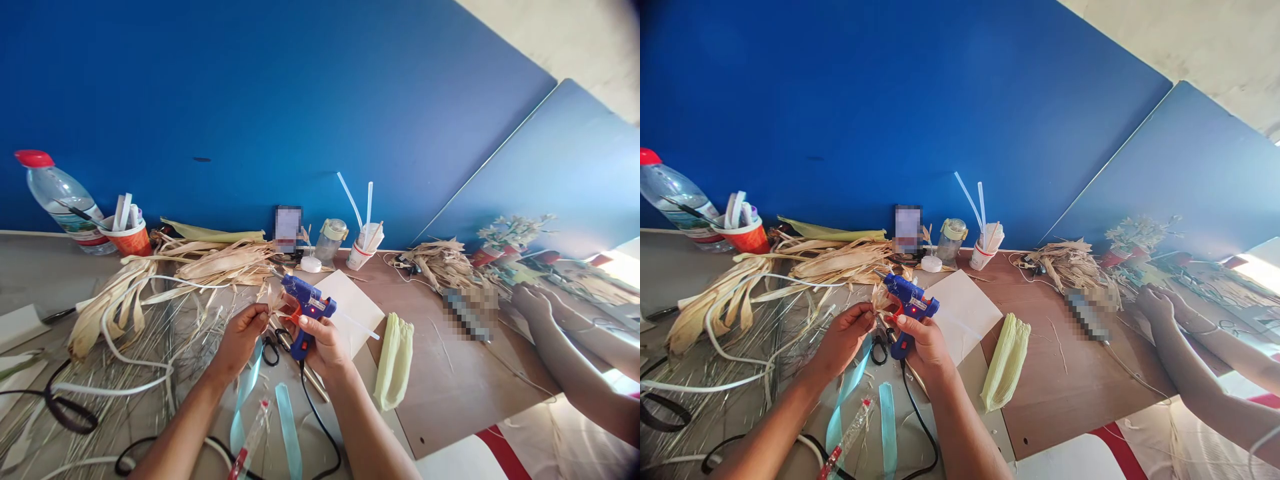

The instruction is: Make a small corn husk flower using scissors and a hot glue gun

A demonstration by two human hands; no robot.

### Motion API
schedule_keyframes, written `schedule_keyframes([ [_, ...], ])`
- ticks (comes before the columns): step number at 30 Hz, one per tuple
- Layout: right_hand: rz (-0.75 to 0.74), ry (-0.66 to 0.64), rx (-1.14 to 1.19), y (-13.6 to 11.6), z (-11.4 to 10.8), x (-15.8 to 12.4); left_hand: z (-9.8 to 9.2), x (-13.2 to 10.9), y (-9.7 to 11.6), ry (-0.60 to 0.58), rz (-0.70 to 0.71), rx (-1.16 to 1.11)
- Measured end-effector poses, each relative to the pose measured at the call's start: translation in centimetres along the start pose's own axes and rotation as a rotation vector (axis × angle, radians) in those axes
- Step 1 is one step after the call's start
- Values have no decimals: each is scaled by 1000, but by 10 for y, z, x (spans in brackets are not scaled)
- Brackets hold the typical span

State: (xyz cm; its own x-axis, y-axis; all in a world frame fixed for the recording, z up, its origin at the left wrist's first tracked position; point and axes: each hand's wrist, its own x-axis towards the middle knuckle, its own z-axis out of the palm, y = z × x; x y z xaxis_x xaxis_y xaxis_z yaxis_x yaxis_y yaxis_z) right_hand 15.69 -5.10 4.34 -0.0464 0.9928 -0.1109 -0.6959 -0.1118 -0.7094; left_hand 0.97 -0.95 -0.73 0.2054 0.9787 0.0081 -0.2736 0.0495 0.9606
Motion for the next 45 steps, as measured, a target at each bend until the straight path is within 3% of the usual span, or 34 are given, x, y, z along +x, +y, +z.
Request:
schedule_keyframes([
  [21, -52, 1, -135, -14, -6, -4, 1, 1, 6, 27, -14, 31],
  [30, -117, -81, -458, -39, -32, -11, -2, 2, 6, 68, -54, -80],
  [35, -104, -170, -687, -39, -35, -14, -2, 3, 7, 75, -79, -157],
  [37, -123, -138, -639, -34, -31, -13, -2, 3, 7, 79, -74, -151],
  [40, -162, -41, -376, -22, -24, -7, -1, 2, 9, 77, -82, -117],
  [45, -30, -36, -186, -3, -14, 0, 2, 0, 11, 50, -117, -145],
])
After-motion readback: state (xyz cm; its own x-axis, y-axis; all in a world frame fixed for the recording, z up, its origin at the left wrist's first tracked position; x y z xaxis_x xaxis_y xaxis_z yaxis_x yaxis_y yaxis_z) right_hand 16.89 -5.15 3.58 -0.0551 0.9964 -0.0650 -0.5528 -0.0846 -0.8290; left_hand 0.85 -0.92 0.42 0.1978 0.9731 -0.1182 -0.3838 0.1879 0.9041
